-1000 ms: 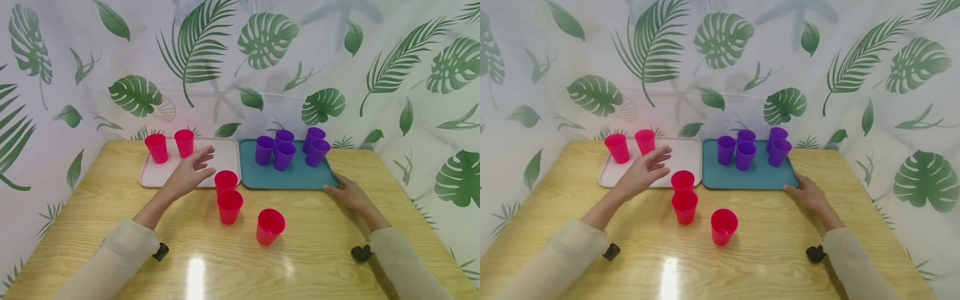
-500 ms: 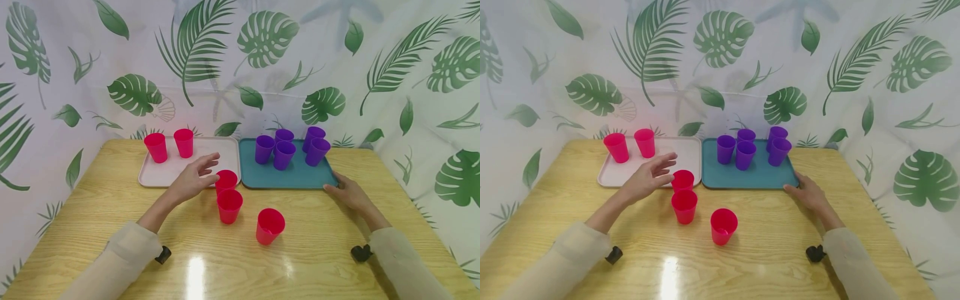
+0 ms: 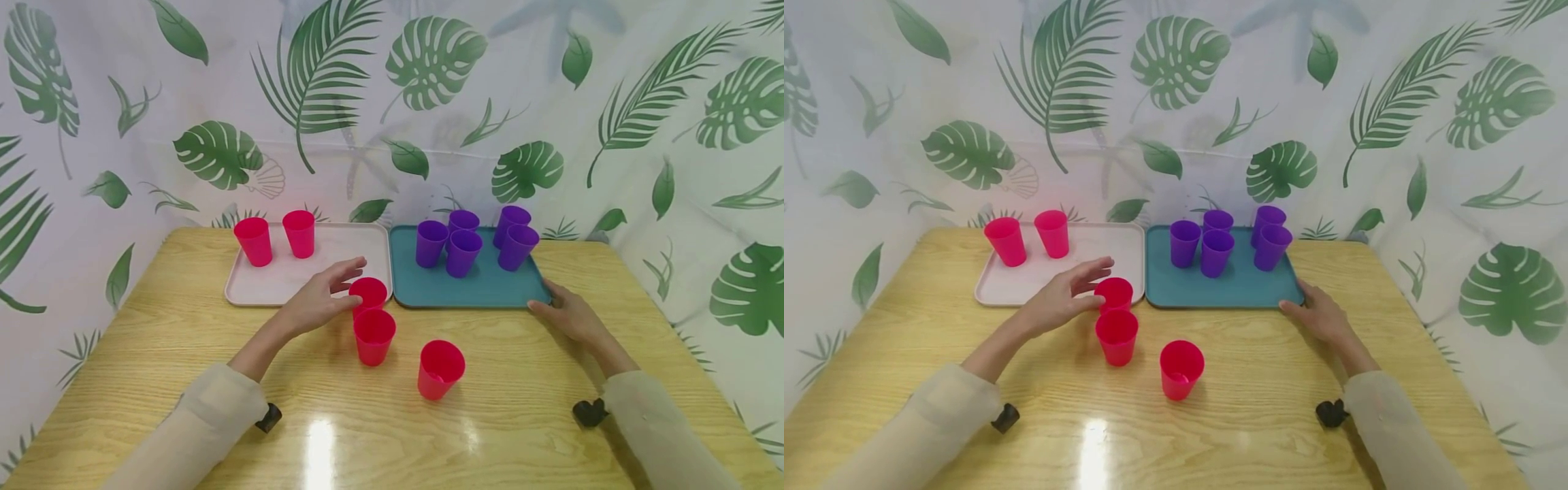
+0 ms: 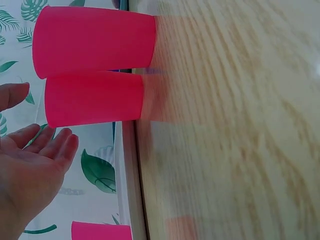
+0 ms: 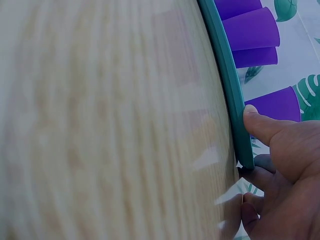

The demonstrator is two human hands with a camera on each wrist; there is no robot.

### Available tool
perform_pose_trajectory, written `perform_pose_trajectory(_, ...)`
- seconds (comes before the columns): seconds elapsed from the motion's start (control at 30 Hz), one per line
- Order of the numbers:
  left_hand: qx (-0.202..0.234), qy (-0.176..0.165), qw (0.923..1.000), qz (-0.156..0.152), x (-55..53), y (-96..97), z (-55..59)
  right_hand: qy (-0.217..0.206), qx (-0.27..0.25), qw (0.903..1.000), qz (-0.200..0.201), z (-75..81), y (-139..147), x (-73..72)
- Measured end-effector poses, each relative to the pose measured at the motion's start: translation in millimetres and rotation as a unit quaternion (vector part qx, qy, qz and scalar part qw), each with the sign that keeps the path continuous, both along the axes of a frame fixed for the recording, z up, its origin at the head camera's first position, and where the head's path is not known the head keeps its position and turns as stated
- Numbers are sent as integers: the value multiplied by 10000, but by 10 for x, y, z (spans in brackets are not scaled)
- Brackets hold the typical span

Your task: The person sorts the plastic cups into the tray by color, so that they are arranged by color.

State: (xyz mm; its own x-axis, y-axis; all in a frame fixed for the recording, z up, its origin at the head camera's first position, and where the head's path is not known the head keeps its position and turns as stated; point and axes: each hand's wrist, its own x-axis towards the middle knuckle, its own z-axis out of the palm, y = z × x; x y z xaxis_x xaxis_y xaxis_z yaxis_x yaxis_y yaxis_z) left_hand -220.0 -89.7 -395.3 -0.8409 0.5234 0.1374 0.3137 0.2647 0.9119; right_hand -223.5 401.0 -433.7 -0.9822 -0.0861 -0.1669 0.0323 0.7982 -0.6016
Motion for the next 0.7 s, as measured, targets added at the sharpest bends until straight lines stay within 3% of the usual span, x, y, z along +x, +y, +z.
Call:
perform_pose_trajectory(0.43, -295, 88, 9994, -161, 3, 51, -44, 16, 59, 10000, -18, -10, -1, -3)
perform_pose_trajectory(0.7, -294, -63, 9993, -202, 12, 56, -65, 48, 83, 9999, -42, -26, 7, -8)
